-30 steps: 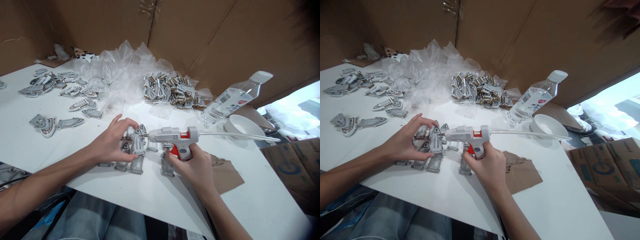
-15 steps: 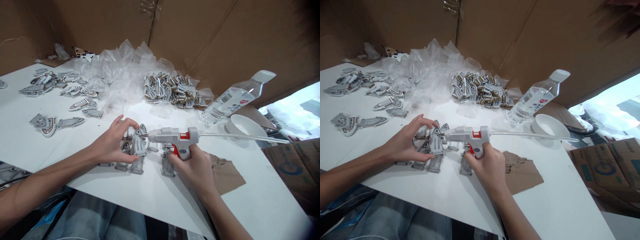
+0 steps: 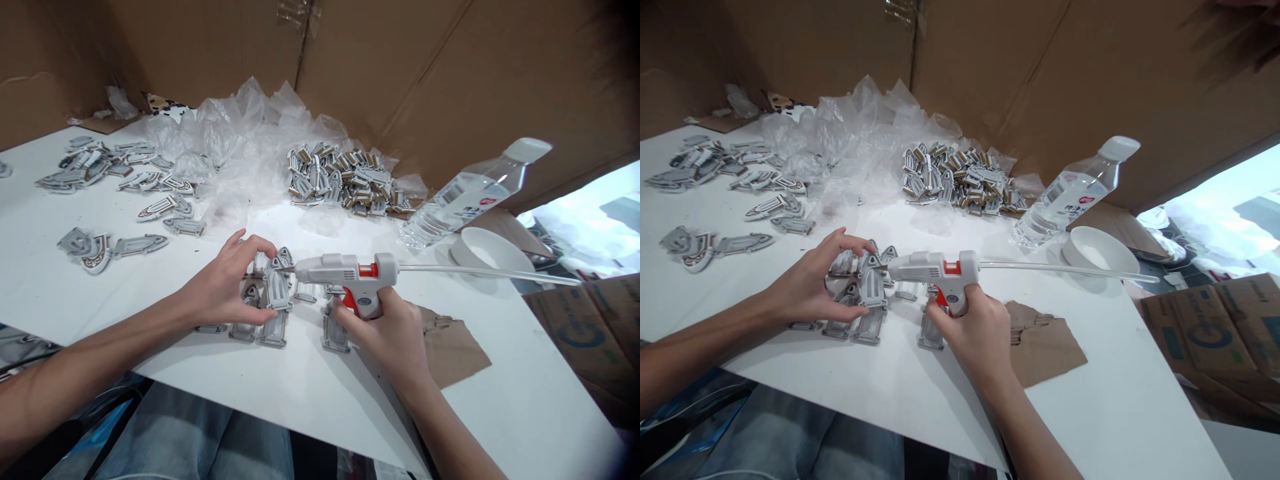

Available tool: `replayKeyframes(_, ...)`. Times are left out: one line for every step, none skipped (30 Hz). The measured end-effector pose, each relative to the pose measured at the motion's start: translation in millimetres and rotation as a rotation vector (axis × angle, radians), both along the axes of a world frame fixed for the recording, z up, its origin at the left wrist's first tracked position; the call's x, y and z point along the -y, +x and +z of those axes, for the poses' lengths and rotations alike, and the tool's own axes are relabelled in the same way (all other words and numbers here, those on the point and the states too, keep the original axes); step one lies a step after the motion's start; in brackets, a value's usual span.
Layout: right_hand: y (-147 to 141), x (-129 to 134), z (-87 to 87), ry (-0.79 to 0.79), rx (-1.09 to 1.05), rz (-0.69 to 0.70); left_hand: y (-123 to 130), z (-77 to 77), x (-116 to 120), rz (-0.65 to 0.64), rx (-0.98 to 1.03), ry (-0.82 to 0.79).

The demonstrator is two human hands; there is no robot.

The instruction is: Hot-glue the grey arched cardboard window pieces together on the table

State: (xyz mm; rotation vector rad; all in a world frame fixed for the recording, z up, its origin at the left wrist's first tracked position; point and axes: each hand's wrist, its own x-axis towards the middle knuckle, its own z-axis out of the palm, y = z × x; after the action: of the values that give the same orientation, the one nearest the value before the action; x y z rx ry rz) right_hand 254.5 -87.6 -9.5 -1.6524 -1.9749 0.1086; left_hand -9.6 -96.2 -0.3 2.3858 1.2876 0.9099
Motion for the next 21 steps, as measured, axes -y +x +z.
replayKeyframes(-0.2, 0.2, 0.2, 0.009, 0.003, -0.001, -0.1, 0.3, 0.0, 0.001, -0.001, -0.001)
replayKeyframes(-0.4, 0.3, 0.5, 0.020, 0.005, -0.004, -0.2, 0.6, 0.0, 0.003, 0.000, -0.002)
replayKeyframes(-0.4, 0.5, 0.9, 0.029, 0.006, -0.009, -0.3, 1.1, -0.1, 0.007, 0.002, -0.002)
replayKeyframes(-0.4, 0.7, 1.4, 0.037, 0.005, -0.015, -0.5, 1.6, -0.3, 0.012, 0.005, 0.000)
replayKeyframes(-0.4, 0.9, 2.0, 0.043, 0.002, -0.021, -0.7, 2.1, -0.6, 0.018, 0.008, 0.004)
replayKeyframes(-0.3, 1.1, 2.5, 0.046, -0.002, -0.027, -1.0, 2.6, -0.9, 0.025, 0.012, 0.010)
replayKeyframes(-0.2, 1.2, 3.0, 0.049, -0.006, -0.032, -1.4, 2.9, -1.4, 0.030, 0.016, 0.017)
replayKeyframes(-0.1, 1.4, 3.3, 0.051, -0.010, -0.037, -1.8, 3.2, -1.9, 0.035, 0.018, 0.026)
replayKeyframes(0.0, 1.4, 3.5, 0.051, -0.010, -0.039, -2.3, 3.3, -2.4, 0.038, 0.019, 0.036)
replayKeyframes(0.2, 1.5, 3.6, 0.050, -0.010, -0.039, -2.8, 3.4, -2.8, 0.041, 0.017, 0.044)
replayKeyframes(0.3, 1.4, 3.6, 0.048, -0.008, -0.036, -3.3, 3.5, -3.2, 0.046, 0.015, 0.053)
replayKeyframes(0.6, 1.3, 3.5, 0.048, -0.006, -0.034, -3.7, 3.5, -3.6, 0.052, 0.011, 0.062)
replayKeyframes(0.8, 1.1, 3.4, 0.049, -0.004, -0.030, -4.0, 3.6, -3.8, 0.059, 0.007, 0.071)
replayKeyframes(1.1, 0.9, 3.3, 0.053, -0.002, -0.027, -4.3, 3.7, -3.9, 0.066, 0.005, 0.080)
replayKeyframes(1.4, 0.7, 3.4, 0.058, 0.000, -0.025, -4.5, 3.9, -4.0, 0.071, 0.006, 0.089)
replayKeyframes(1.7, 0.5, 3.5, 0.063, 0.004, -0.025, -4.7, 4.0, -4.0, 0.076, 0.007, 0.099)
replayKeyframes(1.9, 0.3, 3.7, 0.066, 0.009, -0.024, -4.9, 4.1, -4.0, 0.079, 0.009, 0.106)
replayKeyframes(2.1, 0.3, 4.0, 0.066, 0.014, -0.024, -5.1, 4.1, -4.1, 0.081, 0.011, 0.114)
replayKeyframes(2.3, 0.3, 4.2, 0.064, 0.020, -0.024, -5.3, 4.1, -4.2, 0.084, 0.013, 0.120)
replayKeyframes(2.4, 0.4, 4.3, 0.061, 0.025, -0.025, -5.6, 4.0, -4.4, 0.087, 0.014, 0.125)
replayKeyframes(2.5, 0.5, 4.2, 0.057, 0.028, -0.026, -5.9, 3.9, -4.5, 0.089, 0.014, 0.128)
